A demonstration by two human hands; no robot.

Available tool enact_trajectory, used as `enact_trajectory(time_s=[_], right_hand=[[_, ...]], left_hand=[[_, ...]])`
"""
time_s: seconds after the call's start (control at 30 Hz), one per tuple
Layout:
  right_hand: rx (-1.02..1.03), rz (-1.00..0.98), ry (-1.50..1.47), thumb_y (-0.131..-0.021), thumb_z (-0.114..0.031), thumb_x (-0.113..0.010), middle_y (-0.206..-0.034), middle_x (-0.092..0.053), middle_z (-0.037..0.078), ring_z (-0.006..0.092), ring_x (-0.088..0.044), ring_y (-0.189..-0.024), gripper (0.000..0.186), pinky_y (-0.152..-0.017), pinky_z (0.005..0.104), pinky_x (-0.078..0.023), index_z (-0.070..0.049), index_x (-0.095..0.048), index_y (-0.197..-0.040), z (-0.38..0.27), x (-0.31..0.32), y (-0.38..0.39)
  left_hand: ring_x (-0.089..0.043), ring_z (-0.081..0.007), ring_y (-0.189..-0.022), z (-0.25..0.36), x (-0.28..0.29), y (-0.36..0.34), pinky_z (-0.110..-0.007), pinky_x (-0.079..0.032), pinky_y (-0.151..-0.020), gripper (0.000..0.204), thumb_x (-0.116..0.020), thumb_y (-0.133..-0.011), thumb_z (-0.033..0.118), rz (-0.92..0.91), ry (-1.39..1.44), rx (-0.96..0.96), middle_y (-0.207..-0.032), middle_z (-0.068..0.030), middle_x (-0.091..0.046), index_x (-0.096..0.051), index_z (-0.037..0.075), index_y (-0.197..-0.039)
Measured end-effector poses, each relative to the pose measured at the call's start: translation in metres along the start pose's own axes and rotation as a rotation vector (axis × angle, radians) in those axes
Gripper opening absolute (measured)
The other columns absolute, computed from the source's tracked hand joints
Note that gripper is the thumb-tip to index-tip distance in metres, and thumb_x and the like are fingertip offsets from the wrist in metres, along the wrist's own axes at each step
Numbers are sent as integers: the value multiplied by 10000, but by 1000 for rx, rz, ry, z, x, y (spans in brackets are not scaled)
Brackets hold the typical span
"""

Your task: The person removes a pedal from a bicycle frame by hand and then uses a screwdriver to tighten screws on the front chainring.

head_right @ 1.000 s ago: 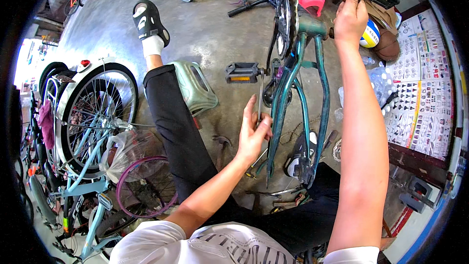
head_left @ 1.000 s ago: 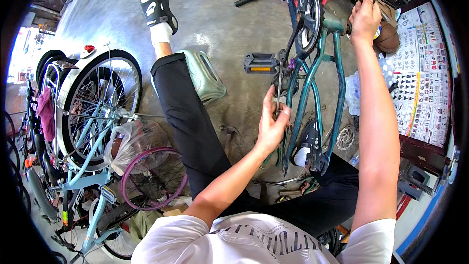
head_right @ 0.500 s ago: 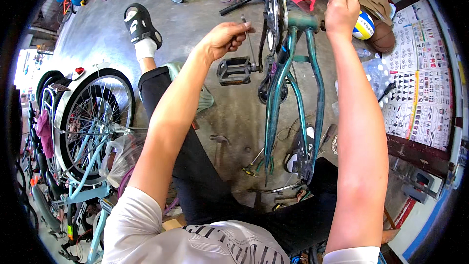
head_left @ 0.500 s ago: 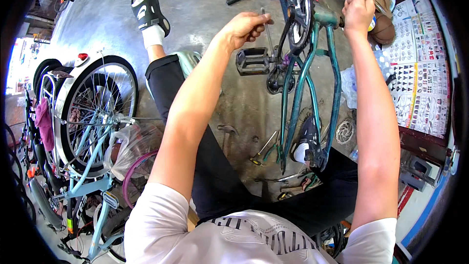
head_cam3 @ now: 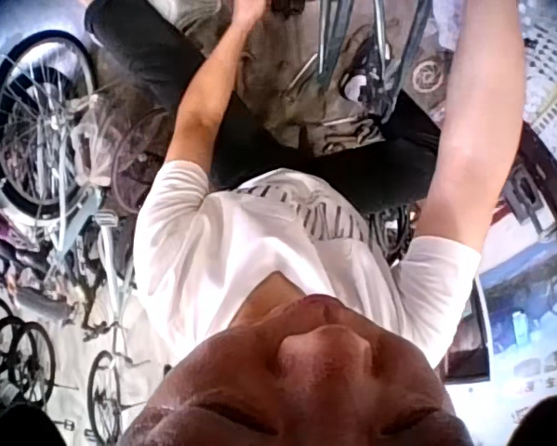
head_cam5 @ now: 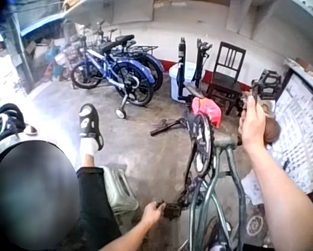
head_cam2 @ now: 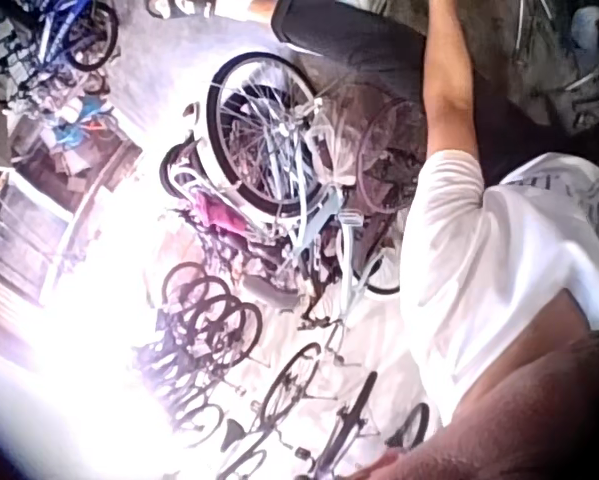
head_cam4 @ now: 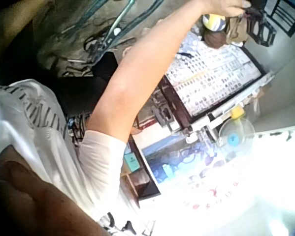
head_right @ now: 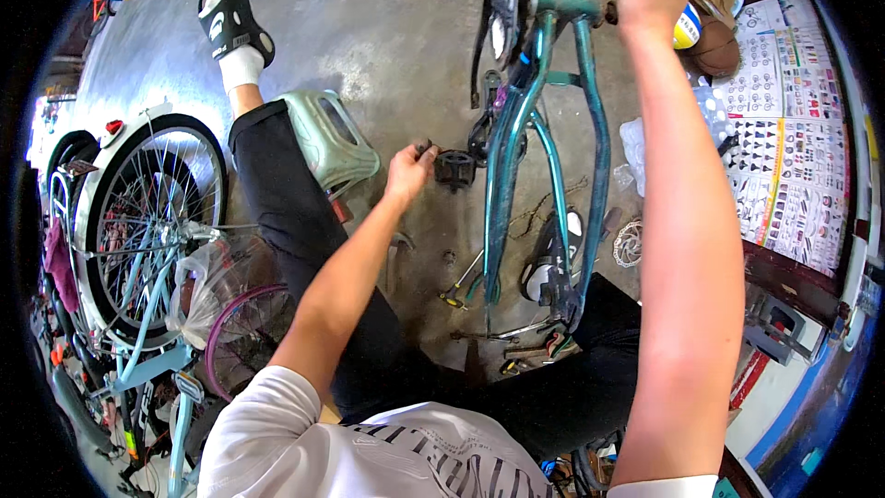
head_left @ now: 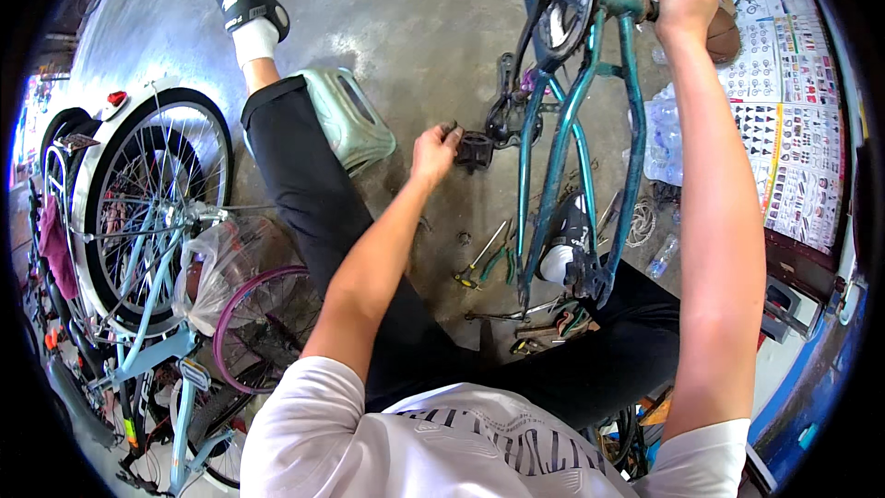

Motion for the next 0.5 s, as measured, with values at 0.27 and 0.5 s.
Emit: enact_trajectory(time_s=[0.27,0.5], right_hand=[[12,25,53,-1061,-472,-511,-581,-384,-88,53,-331,-403,342,-352,244,-247,-161,-628,-982,-10,2,2],[58,44,98,-1070,-458,-485,-574,-370,-78,57,-306,-393,417,-345,251,-256,-85,-662,-1013,-26,-14,21]], left_hand=[[-645,-431,-1074,-80,3,67,-493,-495,-890,399,-650,-950,357,92,-359,337,-1119,-247,-688,-673,-29,-1046],[-642,-458,-1133,-98,-14,56,-511,-508,-962,481,-692,-918,400,84,-428,393,-1157,-288,-692,-672,-36,-1122]])
Point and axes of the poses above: each hand's wrist, its own y-axis away from the middle knuckle, its own x-axis out of the back of the hand, z = x × y, the point moved 8 cm from there along -y, towards the middle knuckle
